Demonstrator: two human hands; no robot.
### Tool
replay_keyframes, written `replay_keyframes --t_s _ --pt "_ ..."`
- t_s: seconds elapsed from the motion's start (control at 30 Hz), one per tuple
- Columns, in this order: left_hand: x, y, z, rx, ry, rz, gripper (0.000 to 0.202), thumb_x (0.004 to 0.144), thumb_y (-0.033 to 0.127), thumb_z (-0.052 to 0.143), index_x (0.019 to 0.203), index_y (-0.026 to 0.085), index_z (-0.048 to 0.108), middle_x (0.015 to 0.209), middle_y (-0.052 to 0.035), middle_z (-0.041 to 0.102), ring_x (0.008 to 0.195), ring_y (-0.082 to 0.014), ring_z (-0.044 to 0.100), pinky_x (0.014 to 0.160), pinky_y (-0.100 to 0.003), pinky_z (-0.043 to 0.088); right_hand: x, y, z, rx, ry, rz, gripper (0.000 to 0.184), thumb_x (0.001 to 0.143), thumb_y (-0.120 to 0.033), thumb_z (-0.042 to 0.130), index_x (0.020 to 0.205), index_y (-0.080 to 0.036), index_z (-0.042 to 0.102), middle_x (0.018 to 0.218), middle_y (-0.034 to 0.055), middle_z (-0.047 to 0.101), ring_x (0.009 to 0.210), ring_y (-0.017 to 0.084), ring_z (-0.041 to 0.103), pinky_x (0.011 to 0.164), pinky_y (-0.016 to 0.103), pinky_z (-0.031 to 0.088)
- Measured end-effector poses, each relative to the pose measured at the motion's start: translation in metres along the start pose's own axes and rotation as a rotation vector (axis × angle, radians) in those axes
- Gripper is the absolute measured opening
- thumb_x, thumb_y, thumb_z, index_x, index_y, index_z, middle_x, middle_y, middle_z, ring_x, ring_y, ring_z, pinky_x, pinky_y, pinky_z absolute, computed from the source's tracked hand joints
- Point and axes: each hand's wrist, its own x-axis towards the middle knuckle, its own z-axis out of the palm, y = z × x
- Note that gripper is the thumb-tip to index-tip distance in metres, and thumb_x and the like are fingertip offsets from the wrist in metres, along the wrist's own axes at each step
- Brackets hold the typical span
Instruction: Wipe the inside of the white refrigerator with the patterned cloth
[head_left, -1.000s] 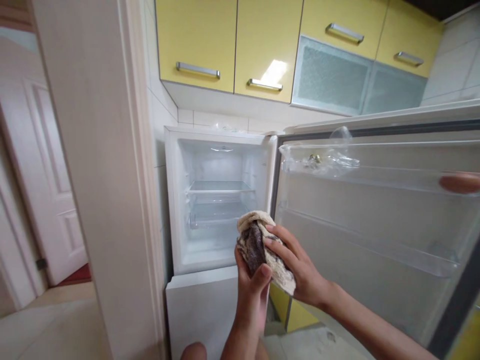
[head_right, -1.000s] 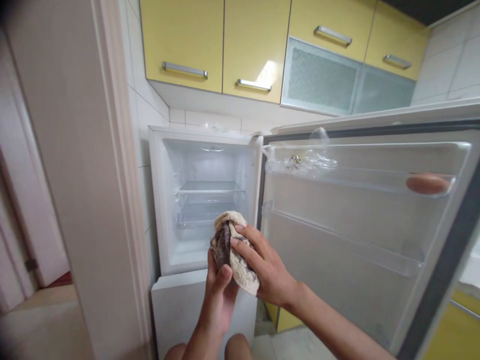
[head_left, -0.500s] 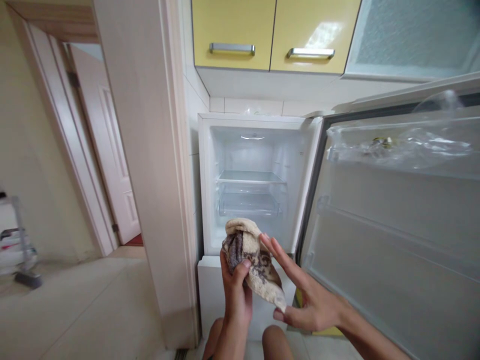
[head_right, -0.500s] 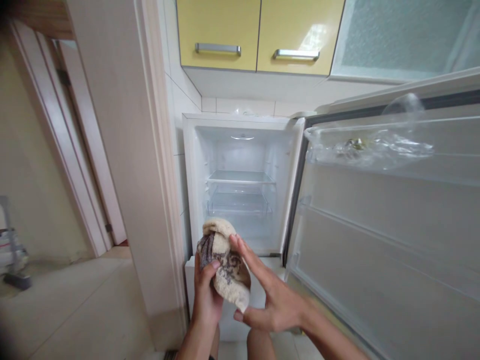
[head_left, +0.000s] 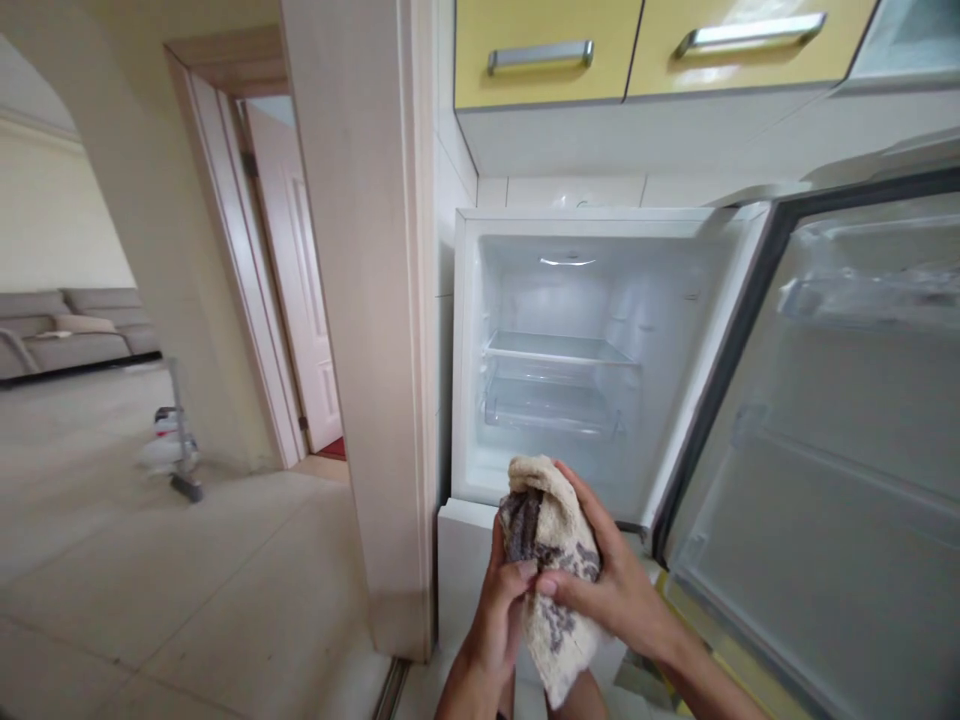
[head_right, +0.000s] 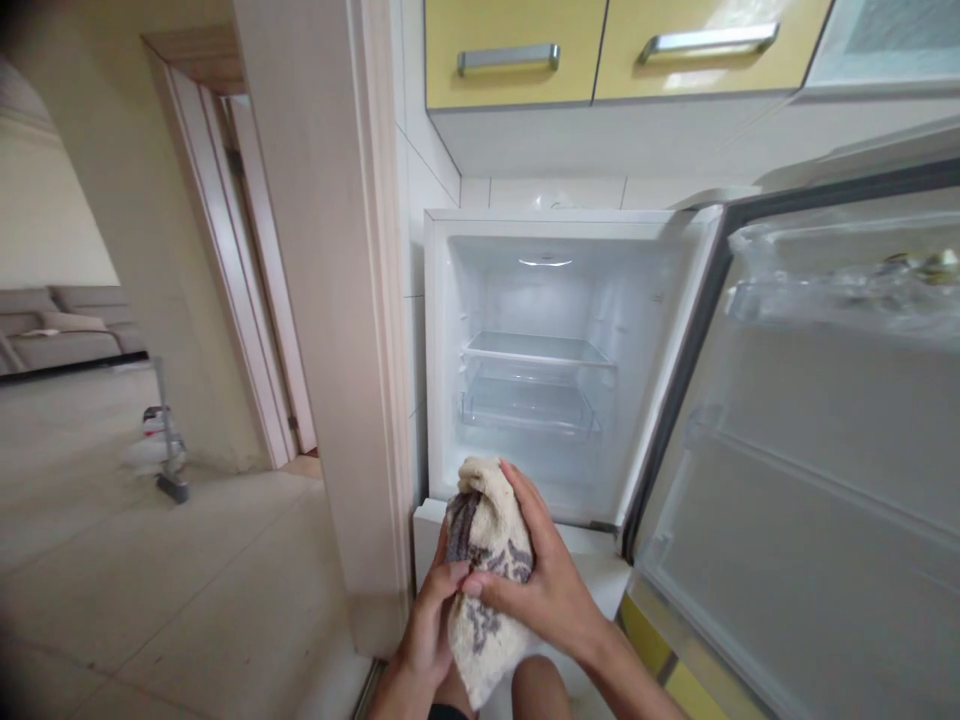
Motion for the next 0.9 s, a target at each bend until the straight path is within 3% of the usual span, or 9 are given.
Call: replay_keyframes --t_s 0.17,0.3,0.43,0.53,0.67,0.73,0.83,0.9 --pt "0.004 0.01 -0.012 0.133 -0.062 0.006 0.097 0.065 0.076 0.077 0.148 0.03 0.055 0.144 -0.0122 0.061 0.143 -0.0407 0.046 0.118 -0.055 0.037 0.01 0.0 0.009 -0.11 -0.012 0.004 0.102 0.078 -0.051 0.08 0.161 -0.028 0.027 0.163 0.0153 0.037 0.15 0.035 0.038 0.121 0.06 0.033" --pt "0.015 0.005 -0.022 0.177 -0.105 0.028 0.104 0.064 0.085 0.071 0.148 0.027 0.053 0.148 -0.0141 0.057 0.146 -0.0395 0.043 0.12 -0.052 0.036 0.021 0.003 0.02 -0.151 0.104 0.0 0.08 0.08 -0.038 0.076 0.152 -0.025 0.044 0.149 0.0128 0.055 0.137 0.031 0.055 0.116 0.052 0.044" --pt "0.031 -0.001 -0.031 0.173 -0.08 0.091 0.09 0.076 0.079 0.067 0.146 0.025 0.051 0.15 -0.0143 0.054 0.145 -0.036 0.044 0.122 -0.048 0.034 0.032 0.014 0.035 -0.16 0.274 -0.026 0.058 0.079 -0.03 0.07 0.136 -0.023 0.057 0.13 0.0092 0.067 0.117 0.026 0.067 0.104 0.043 0.055" --pt "0.039 0.002 -0.036 0.176 -0.009 0.07 0.087 0.078 0.073 0.07 0.146 0.024 0.048 0.149 -0.0158 0.054 0.141 -0.0349 0.049 0.119 -0.047 0.036 0.042 0.025 0.045 -0.173 0.382 -0.028 0.051 0.079 -0.028 0.067 0.129 -0.023 0.062 0.123 0.0075 0.07 0.109 0.025 0.069 0.097 0.041 0.057" --pt "0.035 0.014 -0.041 0.287 0.283 0.1 0.096 0.076 0.071 0.073 0.152 0.024 0.039 0.156 -0.0176 0.044 0.142 -0.0342 0.047 0.116 -0.044 0.039 0.056 0.034 0.05 -0.239 0.491 -0.09 0.047 0.081 -0.028 0.066 0.127 -0.023 0.062 0.119 0.0068 0.07 0.105 0.024 0.068 0.092 0.041 0.058" --pt "0.027 0.02 -0.04 0.409 0.392 0.183 0.088 0.079 0.066 0.072 0.151 0.024 0.043 0.155 -0.0175 0.045 0.144 -0.0348 0.043 0.116 -0.046 0.037 0.061 0.035 0.049 -0.313 0.535 -0.16 0.047 0.083 -0.027 0.066 0.13 -0.024 0.061 0.121 0.0078 0.068 0.108 0.026 0.067 0.095 0.044 0.057" --pt "0.012 0.023 -0.031 0.561 0.393 0.361 0.072 0.082 0.05 0.076 0.146 0.028 0.052 0.156 -0.0129 0.046 0.148 -0.0352 0.037 0.121 -0.048 0.03 0.067 0.036 0.048 -0.428 0.569 -0.29 0.052 0.086 -0.025 0.067 0.137 -0.026 0.056 0.127 0.0102 0.064 0.117 0.028 0.063 0.099 0.049 0.054" --pt "0.009 0.024 -0.023 0.569 0.312 0.392 0.072 0.078 0.041 0.081 0.144 0.029 0.056 0.158 -0.01 0.046 0.151 -0.0359 0.034 0.125 -0.047 0.025 0.068 0.036 0.05 -0.489 0.55 -0.359 0.057 0.087 -0.024 0.067 0.143 -0.027 0.052 0.129 0.0123 0.061 0.119 0.029 0.062 0.096 0.049 0.056"
